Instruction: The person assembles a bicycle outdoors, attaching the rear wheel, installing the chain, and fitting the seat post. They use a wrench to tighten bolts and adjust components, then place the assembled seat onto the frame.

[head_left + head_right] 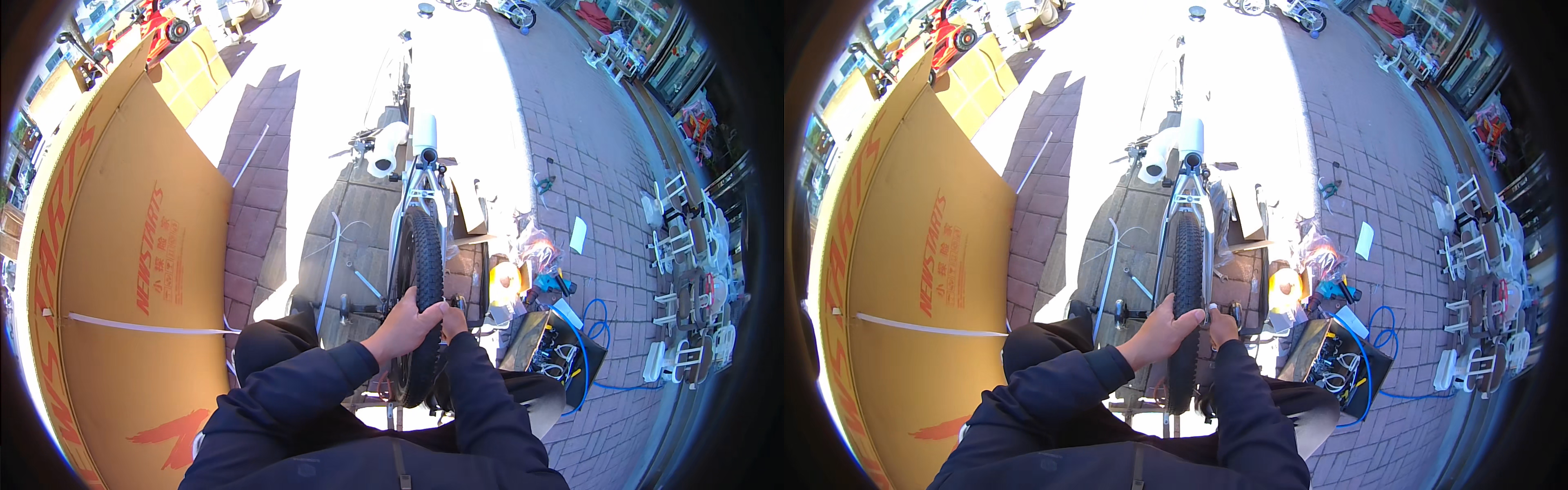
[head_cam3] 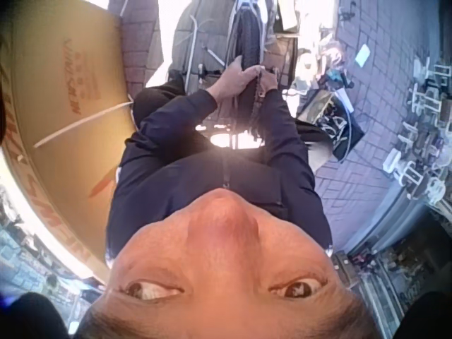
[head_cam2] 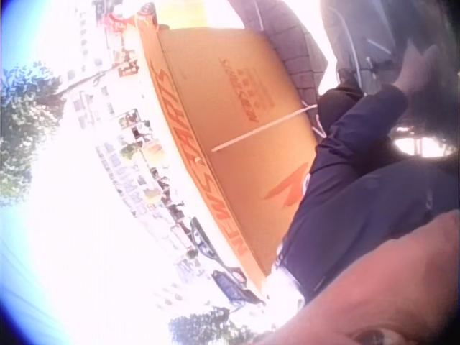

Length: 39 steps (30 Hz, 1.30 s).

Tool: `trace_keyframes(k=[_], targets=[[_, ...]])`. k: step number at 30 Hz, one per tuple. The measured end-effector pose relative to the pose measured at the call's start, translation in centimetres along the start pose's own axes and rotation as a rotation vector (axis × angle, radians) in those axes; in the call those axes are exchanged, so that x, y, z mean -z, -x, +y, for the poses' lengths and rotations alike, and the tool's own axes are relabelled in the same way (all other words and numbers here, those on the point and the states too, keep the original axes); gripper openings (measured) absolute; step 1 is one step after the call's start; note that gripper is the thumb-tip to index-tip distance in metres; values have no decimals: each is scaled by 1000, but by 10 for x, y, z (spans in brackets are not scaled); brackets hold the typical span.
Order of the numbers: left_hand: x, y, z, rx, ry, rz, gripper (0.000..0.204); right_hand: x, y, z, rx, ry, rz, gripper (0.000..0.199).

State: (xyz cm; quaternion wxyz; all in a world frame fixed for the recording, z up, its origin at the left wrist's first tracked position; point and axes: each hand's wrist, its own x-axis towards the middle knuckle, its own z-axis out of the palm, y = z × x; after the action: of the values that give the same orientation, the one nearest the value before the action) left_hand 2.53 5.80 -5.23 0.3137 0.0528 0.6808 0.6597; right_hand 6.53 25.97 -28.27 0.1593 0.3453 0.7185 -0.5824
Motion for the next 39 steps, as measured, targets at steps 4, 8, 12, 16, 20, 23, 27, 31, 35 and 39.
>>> trace_keyframes(k=[4,8,12,16,20,23,27,31,35,39], targets=[[0,0,3,6,-29,6,70,12,13,-22,-62,46,-87,49],[-1,-2,-1,-16,6,12,55,3,18,-27,287,128,-121,46],[-2,-3,-7,-22,-9,21,56,2,14,-29,-153,-196,-35,41],[-2,-5,-8,2,-60,39,56,8,18,-34,-216,-153,-105,42],[-2,-3,-4,25,-43,19,55,2,32,-43,109,-42,-80,43],[-3,-1,-1,36,-36,24,56,5,36,-60,-337,-213,-51,42],[-2,-1,1,29,-38,12,55,11,41,-71,-328,-104,-105,42],[-2,0,3,37,-37,20,55,9,47,-68,-93,2,-143,43],[-2,2,5,33,-22,1,56,10,43,-73,-293,-88,-128,38],[-2,0,3,34,-37,6,56,15,31,-70,-290,16,-153,32]])
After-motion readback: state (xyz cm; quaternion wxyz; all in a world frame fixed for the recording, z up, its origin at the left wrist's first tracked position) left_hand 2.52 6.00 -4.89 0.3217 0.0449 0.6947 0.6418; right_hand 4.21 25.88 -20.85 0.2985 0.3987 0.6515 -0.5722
